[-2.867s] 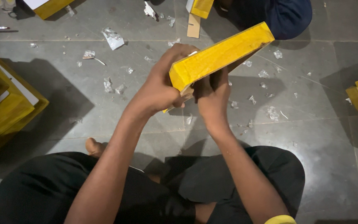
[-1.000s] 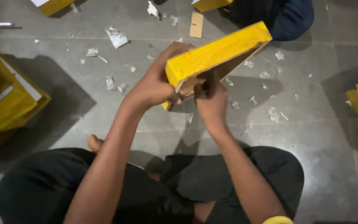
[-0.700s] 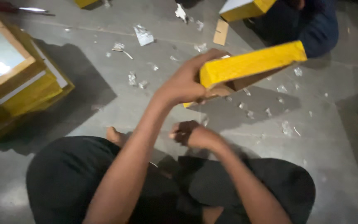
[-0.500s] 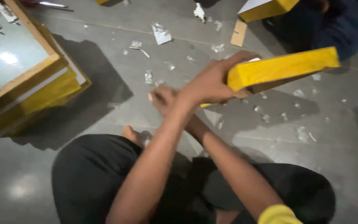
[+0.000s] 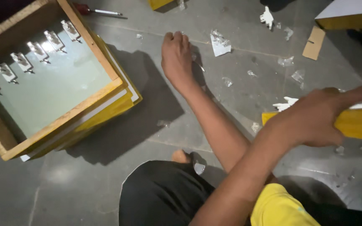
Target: The person sits on the floor and assembles a yellow wooden electrical box by inserting white plastic components into slots and securing them with screws. They use a screwdriver to tighten the screws and place the finished box on a stack.
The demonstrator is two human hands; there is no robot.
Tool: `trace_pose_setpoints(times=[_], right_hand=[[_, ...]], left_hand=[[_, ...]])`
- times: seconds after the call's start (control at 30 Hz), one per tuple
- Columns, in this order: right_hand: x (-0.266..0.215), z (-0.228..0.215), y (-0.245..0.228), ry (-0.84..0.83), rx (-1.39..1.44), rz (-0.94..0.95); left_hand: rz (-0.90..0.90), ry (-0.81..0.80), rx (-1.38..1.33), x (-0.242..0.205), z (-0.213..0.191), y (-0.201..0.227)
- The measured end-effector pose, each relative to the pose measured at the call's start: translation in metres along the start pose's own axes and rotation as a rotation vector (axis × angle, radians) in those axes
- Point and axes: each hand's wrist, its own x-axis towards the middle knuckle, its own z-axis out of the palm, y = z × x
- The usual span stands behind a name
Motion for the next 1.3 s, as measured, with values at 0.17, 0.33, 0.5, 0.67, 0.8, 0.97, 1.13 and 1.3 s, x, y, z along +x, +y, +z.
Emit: trace_pose_setpoints(times=[0.17, 0.33, 0.5, 0.67, 0.8, 0.97, 1.13, 1.3], right_hand=[[0.016, 0.0, 0.026, 0.028, 0.093, 0.289], [0.017, -0.008, 0.044, 0.049, 0.012, 0.249], [0.023, 0.001, 0.022, 0.015, 0.071, 0.112], [-0.013, -0.018, -0.035, -0.119, -0.022, 0.006], [-0.081, -0.072, -0.056, -0.206, 0.129, -0.145], [-0.17, -0.171, -0.029, -0.356, 0.135, -0.189], [-0.231, -0.281, 0.01, -0.143, 0.182, -0.249], [-0.27, -0.315, 0.041, -0.379, 0.465, 1.069]], left_hand=[[-0.012, 0.022, -0.037, 0.005, 0.001, 0.002], [-0.053, 0.009, -0.043, 0.002, 0.0, 0.005], [-0.06, -0.025, 0.034, 0.004, -0.003, 0.007], [-0.105, -0.056, 0.012, 0.01, 0.007, 0.004], [0.018, -0.011, 0.119, 0.009, 0.018, -0.002], [0.03, 0.04, 0.244, 0.001, 0.032, -0.011], [0.139, 0.045, 0.235, 0.003, 0.011, -0.014], [-0.081, 0.09, -0.042, -0.013, -0.015, 0.006]])
